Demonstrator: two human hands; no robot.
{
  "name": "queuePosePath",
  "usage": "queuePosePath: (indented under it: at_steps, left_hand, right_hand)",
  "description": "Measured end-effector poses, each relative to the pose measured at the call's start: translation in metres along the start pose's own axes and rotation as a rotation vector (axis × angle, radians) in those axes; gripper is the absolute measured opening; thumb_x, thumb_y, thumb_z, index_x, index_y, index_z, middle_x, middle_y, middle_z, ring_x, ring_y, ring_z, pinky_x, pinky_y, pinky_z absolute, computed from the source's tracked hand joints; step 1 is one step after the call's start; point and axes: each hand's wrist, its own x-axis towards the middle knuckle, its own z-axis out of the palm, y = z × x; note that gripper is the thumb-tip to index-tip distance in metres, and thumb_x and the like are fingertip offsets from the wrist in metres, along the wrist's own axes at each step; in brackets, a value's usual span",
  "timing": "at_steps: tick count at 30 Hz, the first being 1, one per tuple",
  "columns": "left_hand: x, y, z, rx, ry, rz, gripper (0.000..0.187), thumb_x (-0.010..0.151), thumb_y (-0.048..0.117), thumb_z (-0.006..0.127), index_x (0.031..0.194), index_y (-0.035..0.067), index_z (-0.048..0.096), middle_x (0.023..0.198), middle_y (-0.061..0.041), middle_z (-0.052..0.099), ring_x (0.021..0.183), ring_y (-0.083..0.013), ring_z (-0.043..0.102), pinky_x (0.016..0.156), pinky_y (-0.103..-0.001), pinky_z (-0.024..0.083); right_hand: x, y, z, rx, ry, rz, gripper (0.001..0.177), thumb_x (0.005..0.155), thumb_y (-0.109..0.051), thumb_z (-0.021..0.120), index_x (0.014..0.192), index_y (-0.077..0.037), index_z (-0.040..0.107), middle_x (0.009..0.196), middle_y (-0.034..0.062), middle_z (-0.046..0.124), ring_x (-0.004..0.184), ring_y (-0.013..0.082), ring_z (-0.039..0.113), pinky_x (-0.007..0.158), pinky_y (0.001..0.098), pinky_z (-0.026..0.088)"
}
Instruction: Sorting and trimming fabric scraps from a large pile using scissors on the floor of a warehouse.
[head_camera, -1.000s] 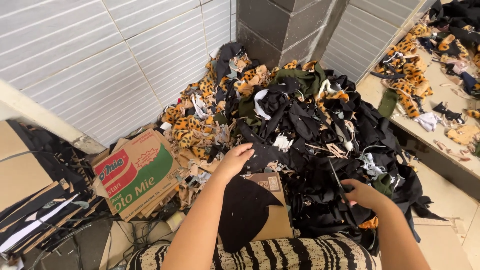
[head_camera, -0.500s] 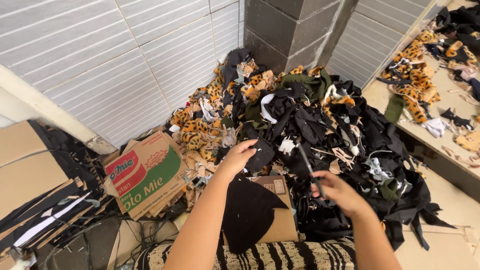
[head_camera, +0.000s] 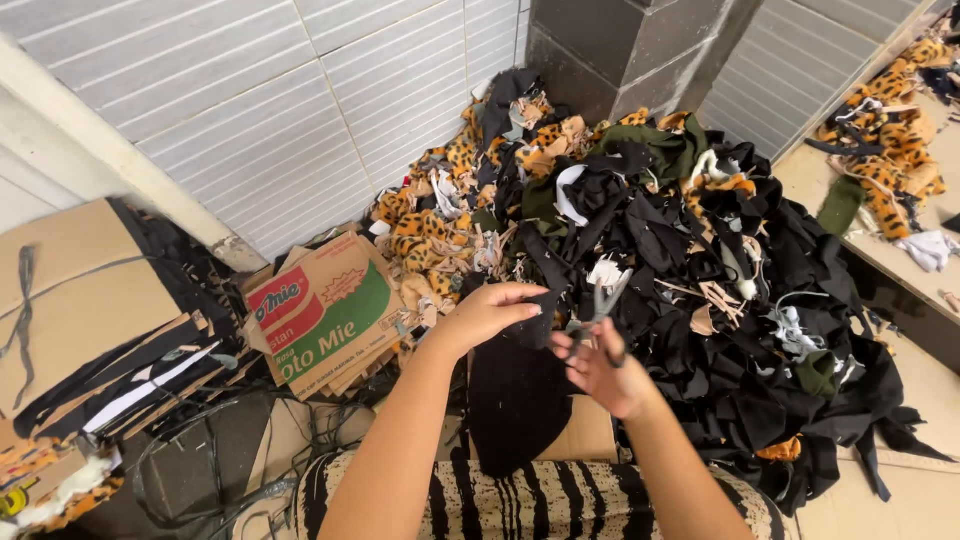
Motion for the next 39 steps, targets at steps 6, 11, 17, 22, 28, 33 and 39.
queuePosePath:
  at_steps: [6,11,17,22,28,33,39]
  left_hand:
    - [-0.021,-0.018,-0.008,0.108,-0.124,0.051,0.035,0.094,0.025,0.071,0.127,0.013,0.074,0.124,-0.019,0.073,0.124,-0.0338,0.064,0.112,-0.048,0.046]
    - [-0.033,-0.077,0.002,0.693,-0.014,0.076,0.019,0.089,0.039,0.068,0.101,0.027,0.076,0.111,0.001,0.064,0.122,-0.0266,0.05,0.117,-0.048,0.022]
    - [-0.053,-0.102,0.03,0.373,0.171,-0.404,0.017,0.097,0.027,0.055,0.105,0.023,0.069,0.106,0.0,0.062,0.103,-0.0214,0.061,0.096,-0.041,0.043]
    - [-0.057,-0.118,0.05,-0.473,0.437,-0.577,0.027,0.094,0.014,0.05,0.105,0.005,0.073,0.108,-0.012,0.07,0.1,-0.0222,0.069,0.09,-0.032,0.058]
    - [-0.043,-0.135,0.053,-0.946,0.611,-0.5,0.023,0.093,0.015,0.072,0.099,0.012,0.05,0.098,-0.009,0.066,0.086,-0.023,0.063,0.076,-0.034,0.055]
    - [-0.044,-0.132,0.041,-0.617,0.552,-0.657,0.04,0.096,0.031,0.063,0.133,0.014,0.066,0.147,-0.006,0.061,0.137,-0.0286,0.055,0.114,-0.043,0.037]
    - [-0.046,-0.126,0.033,-0.594,0.535,-0.66,0.024,0.091,0.032,0.058,0.111,0.021,0.064,0.159,-0.004,0.046,0.148,-0.0279,0.037,0.117,-0.052,0.024]
  right_hand:
    - [0.033,0.046,0.034,0.121,-0.049,0.085,0.039,0.089,-0.065,0.07,0.077,-0.029,0.059,0.076,0.0008,0.069,0.07,0.0217,0.071,0.071,0.0335,0.057]
    - [0.031,0.047,0.025,0.32,0.244,-0.162,0.027,0.083,-0.019,0.083,0.074,-0.029,0.059,0.067,-0.0064,0.056,0.066,0.0189,0.062,0.067,0.0311,0.054]
    - [-0.032,0.054,0.026,0.191,0.256,-0.246,0.038,0.084,-0.007,0.074,0.098,-0.035,0.051,0.083,-0.0053,0.059,0.08,0.0123,0.06,0.072,0.0274,0.05]
    - [-0.07,0.087,0.021,0.03,0.134,-0.274,0.046,0.079,0.003,0.074,0.11,-0.021,0.049,0.064,-0.0033,0.05,0.07,0.023,0.061,0.07,0.0394,0.053]
    - [-0.108,0.092,0.035,-0.291,0.297,-0.006,0.045,0.081,0.009,0.076,0.113,-0.011,0.05,0.082,0.0204,0.065,0.078,0.0349,0.073,0.063,0.0363,0.053]
    - [-0.118,0.049,0.044,-0.805,0.087,0.369,0.05,0.086,-0.03,0.076,0.124,-0.013,0.048,0.099,0.0132,0.073,0.089,0.0199,0.066,0.081,0.0312,0.055]
    - [-0.089,0.003,0.055,-0.955,-0.078,0.425,0.051,0.089,-0.039,0.071,0.126,-0.01,0.052,0.094,0.0072,0.076,0.079,0.0142,0.068,0.063,0.0233,0.052]
